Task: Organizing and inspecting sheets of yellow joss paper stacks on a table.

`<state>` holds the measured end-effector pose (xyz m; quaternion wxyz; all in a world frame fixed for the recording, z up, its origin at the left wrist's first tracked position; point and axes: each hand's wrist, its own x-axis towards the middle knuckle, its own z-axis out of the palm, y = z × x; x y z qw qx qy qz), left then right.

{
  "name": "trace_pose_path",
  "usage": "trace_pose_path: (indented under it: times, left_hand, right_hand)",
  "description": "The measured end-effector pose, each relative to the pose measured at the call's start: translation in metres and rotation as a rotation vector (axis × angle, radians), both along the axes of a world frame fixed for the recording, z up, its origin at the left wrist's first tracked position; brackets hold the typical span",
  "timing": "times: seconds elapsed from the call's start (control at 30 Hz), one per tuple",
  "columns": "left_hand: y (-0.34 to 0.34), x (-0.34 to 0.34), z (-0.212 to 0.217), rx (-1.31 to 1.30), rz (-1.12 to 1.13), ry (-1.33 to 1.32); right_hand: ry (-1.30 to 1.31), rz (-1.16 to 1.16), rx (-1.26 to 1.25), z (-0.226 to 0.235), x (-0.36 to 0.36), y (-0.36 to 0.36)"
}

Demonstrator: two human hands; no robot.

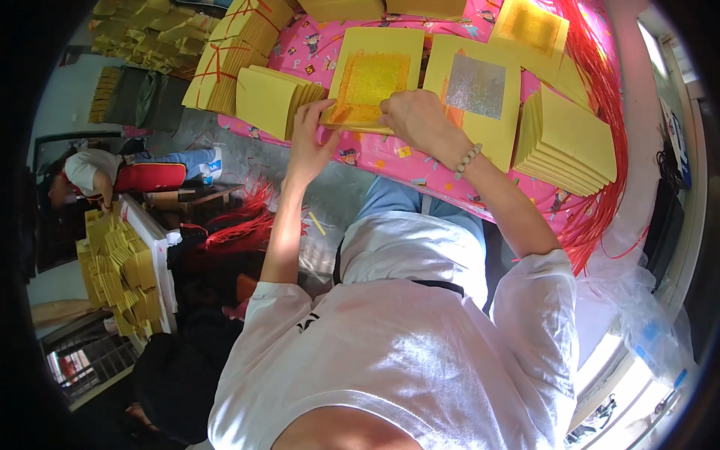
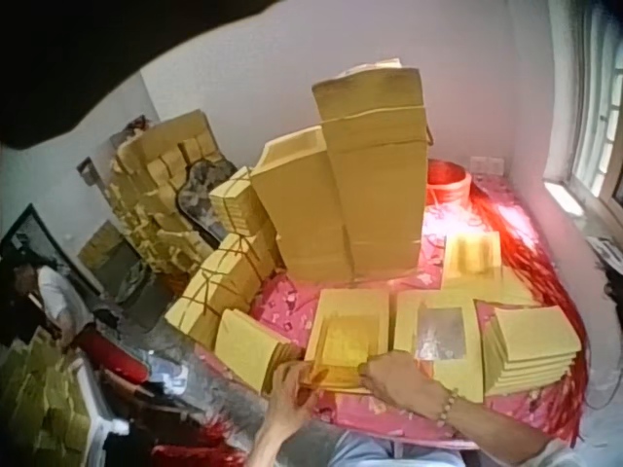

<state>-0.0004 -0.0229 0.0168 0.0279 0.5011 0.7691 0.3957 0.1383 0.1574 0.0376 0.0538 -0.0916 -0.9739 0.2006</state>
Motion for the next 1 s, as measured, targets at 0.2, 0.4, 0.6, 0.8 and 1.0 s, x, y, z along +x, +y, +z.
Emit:
trace_pose_path:
  times: [0.2, 0.4, 0.6, 0.8, 1.0]
  left_hand:
    - [-0.003, -0.007, -0.02, 0.017, 0.045, -0.067]
    - [-0.002, -0.008, -0.025, 0.036, 0.06, -0.161]
    - [-0.002, -0.008, -0.022, 0.034, 0.065, -0.166]
    - [-0.003, -0.008, -0.023, 0.038, 0.06, -0.159]
    - [-0.002, -0.005, -0.018, 0.019, 0.06, -0.087]
  right_hand:
    - [0.044, -0.026, -0.033, 0.0, -0.001, 0.004]
    - [0.005, -0.055, -0.081, 0.003, -0.003, 0.006]
    - [0.006, -0.058, -0.044, -0.003, -0.004, 0.008]
    - [0.02, -0.059, -0.041, -0.002, -0.003, 0.007]
    - [0.032, -0.063, -0.045, -0.002, -0.004, 0.007]
